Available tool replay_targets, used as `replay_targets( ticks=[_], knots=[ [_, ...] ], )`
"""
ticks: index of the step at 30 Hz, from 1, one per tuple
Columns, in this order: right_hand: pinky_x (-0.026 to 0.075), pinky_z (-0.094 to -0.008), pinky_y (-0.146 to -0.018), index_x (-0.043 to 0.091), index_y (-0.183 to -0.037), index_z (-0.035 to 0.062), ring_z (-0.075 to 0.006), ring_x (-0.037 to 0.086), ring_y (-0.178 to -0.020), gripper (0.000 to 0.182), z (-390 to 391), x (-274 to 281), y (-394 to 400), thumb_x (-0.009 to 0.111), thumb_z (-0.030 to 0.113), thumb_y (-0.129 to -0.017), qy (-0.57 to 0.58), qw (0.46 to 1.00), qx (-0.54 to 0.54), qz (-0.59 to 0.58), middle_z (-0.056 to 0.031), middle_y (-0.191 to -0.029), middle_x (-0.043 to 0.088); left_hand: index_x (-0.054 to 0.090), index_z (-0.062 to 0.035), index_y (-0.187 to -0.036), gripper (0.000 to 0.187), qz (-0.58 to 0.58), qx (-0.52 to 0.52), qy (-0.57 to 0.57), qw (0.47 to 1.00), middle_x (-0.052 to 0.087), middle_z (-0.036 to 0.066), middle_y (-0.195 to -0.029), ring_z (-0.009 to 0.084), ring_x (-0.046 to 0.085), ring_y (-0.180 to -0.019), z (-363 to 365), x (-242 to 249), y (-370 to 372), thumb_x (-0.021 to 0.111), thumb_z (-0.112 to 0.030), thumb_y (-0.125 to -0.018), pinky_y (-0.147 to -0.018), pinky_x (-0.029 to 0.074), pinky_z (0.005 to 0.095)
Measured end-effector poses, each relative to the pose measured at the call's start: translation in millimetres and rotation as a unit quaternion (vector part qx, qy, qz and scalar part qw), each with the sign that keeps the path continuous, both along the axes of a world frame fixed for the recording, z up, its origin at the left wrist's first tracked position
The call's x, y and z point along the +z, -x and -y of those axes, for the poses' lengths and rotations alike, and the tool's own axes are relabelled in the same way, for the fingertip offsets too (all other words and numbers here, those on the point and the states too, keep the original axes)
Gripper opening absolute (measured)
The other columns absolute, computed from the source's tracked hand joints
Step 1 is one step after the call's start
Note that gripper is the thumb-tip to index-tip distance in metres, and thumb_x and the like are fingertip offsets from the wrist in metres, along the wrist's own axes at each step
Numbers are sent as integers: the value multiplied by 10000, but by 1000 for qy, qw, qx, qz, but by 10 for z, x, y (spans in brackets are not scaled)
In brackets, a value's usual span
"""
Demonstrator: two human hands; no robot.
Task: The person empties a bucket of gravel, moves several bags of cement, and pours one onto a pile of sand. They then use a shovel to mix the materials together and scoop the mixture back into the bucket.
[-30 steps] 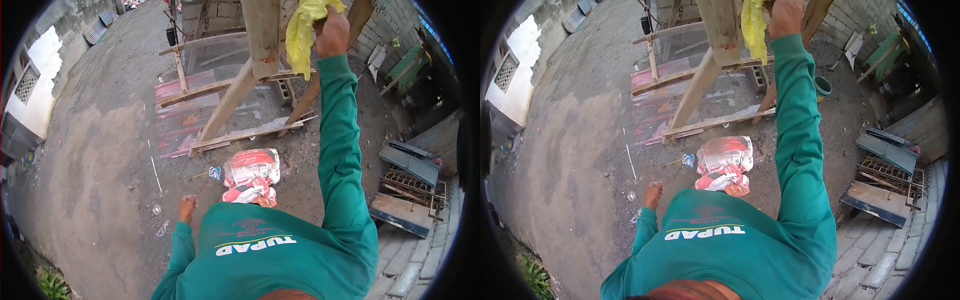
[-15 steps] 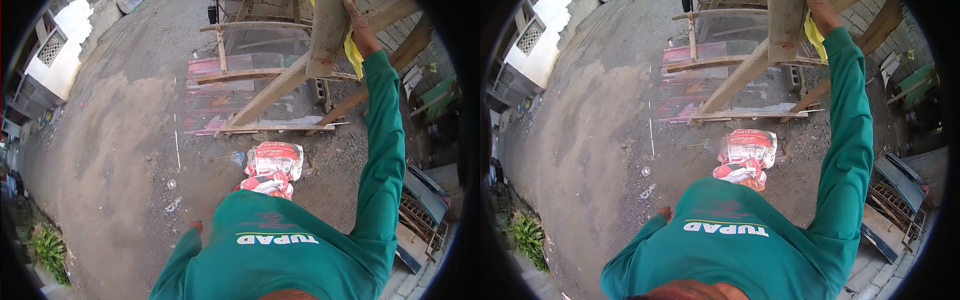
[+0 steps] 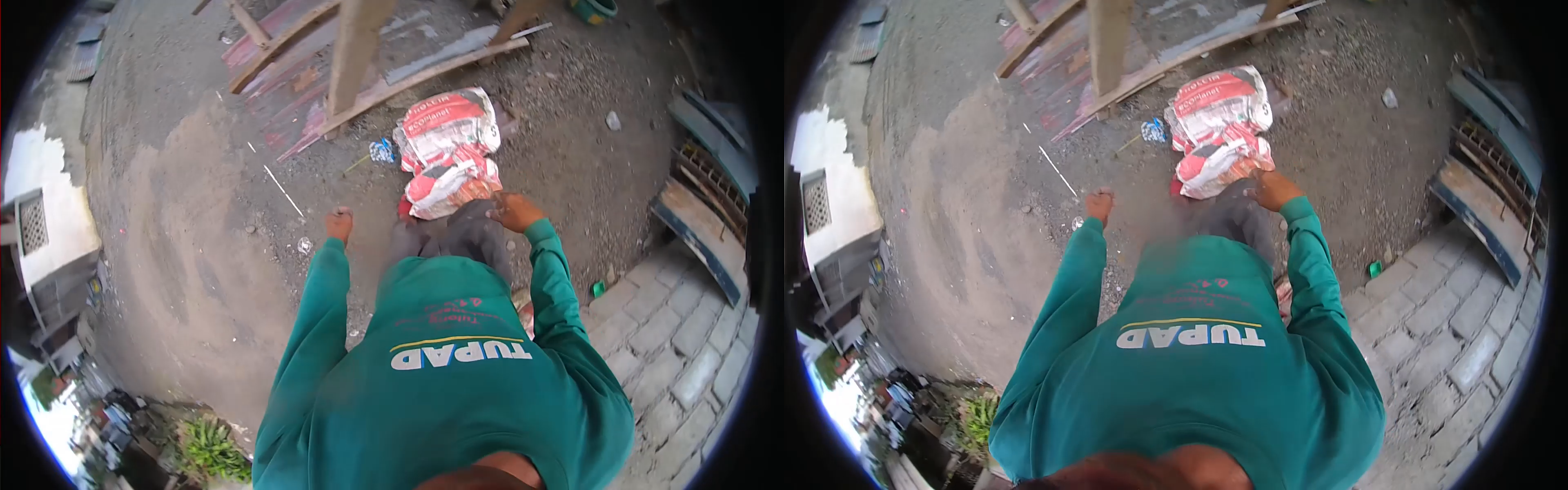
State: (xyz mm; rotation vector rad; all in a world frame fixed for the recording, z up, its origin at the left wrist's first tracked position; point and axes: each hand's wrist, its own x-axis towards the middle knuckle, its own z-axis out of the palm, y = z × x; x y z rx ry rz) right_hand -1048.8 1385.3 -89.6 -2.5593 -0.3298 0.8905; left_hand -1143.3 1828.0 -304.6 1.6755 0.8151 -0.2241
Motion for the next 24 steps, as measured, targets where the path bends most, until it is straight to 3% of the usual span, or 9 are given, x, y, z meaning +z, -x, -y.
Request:
replay_targets(
  ticks=[3, 6, 8, 10, 12, 14, 17, 22, 24],
  knots=[
    [480, -466, -828, 529, -1198, 4, -429, 599, -980, 483, 396, -565, 688, 626, 332, -857, -70, 979, -161, -107, -237, -1047, 637, 662, -17, -861, 137, -67, -5, 42, 997, 647, 79, -751, 162, 610, -667, 231, 197, -164, 645, -107, -759, -587, 493, 338],
    [475, -469, -837, 561, -1127, 12, -432, 598, -966, 435, 711, -1185, 1198, 611, 354, -863, 13, 975, -220, -29, -234, -1049, 636, 639, 9, -928, 232, -164, -126, -17, 978, 653, 103, -776, 179, 614, -675, 367, -184, -141, 672, -134, -748, -614, 505, 329],
    [468, -460, -845, 574, -1076, 28, -413, 588, -990, 366, 837, -1569, 1406, 619, 322, -862, 33, 928, -370, -42, -222, -1050, 632, 629, 20, -938, 271, -198, -191, -64, 959, 659, 125, -809, 203, 627, -713, 537, -425, -147, 691, -155, -739, -658, 509, 335],
    [470, -464, -812, 569, -1062, 19, -410, 594, -920, 344, 924, -2013, 1623, 623, 290, -856, 8, 920, -389, -38, -221, -984, 628, 619, 30, -948, 313, -227, -248, -107, 936, 666, 148, -842, 226, 639, -752, 807, -714, -210, 711, -176, -731, -702, 513, 340],
    [473, -467, -778, 565, -1047, 10, -406, 600, -850, 322, 1025, -2323, 1845, 626, 258, -850, -18, 915, -402, -39, -221, -918, 625, 611, 38, -949, 379, -155, -268, -195, 931, 667, 203, -916, 307, 649, -860, 1138, -1020, -242, 743, -229, -714, -794, 499, 360],
    [474, -456, -765, 568, -993, 5, -391, 600, -836, 285, 1099, -2588, 2053, 632, 240, -844, 4, 941, -337, 20, -209, -905, 619, 604, 42, -990, 447, -184, -331, -246, 892, 654, 242, -975, 358, 631, -959, 1605, -1087, -489, 761, -259, -701, -847, 481, 382],
    [476, -468, -704, 593, -865, 44, -396, 606, -784, 246, 1136, -2557, 2002, 616, 289, -859, 55, 911, -408, -38, -194, -842, 633, 593, 38, -1046, 492, -123, -410, -281, 859, 644, 259, -1004, 373, 625, -973, 2165, -1630, -772, 765, -263, -696, -857, 485, 400],
    [477, -469, -641, 615, -810, 77, -394, 610, -727, 263, 1197, -2712, 2148, 605, 333, -869, 135, 892, -430, -26, -170, -781, 639, 598, 37, -1075, 495, -89, -510, -197, 832, 649, 241, -1030, 376, 620, -994, 2975, -2618, -1143, 751, -245, -698, -869, 489, 414],
    [478, -456, -625, 613, -803, 80, -381, 613, -714, 258, 1212, -2759, 2211, 618, 331, -862, 136, 884, -445, -54, -163, -778, 640, 605, 32, -1086, 501, -95, -542, -225, 804, 643, 245, -1059, 368, 619, -1012, 3225, -3088, -1190, 742, -259, -702, -880, 488, 412]
  ],
)
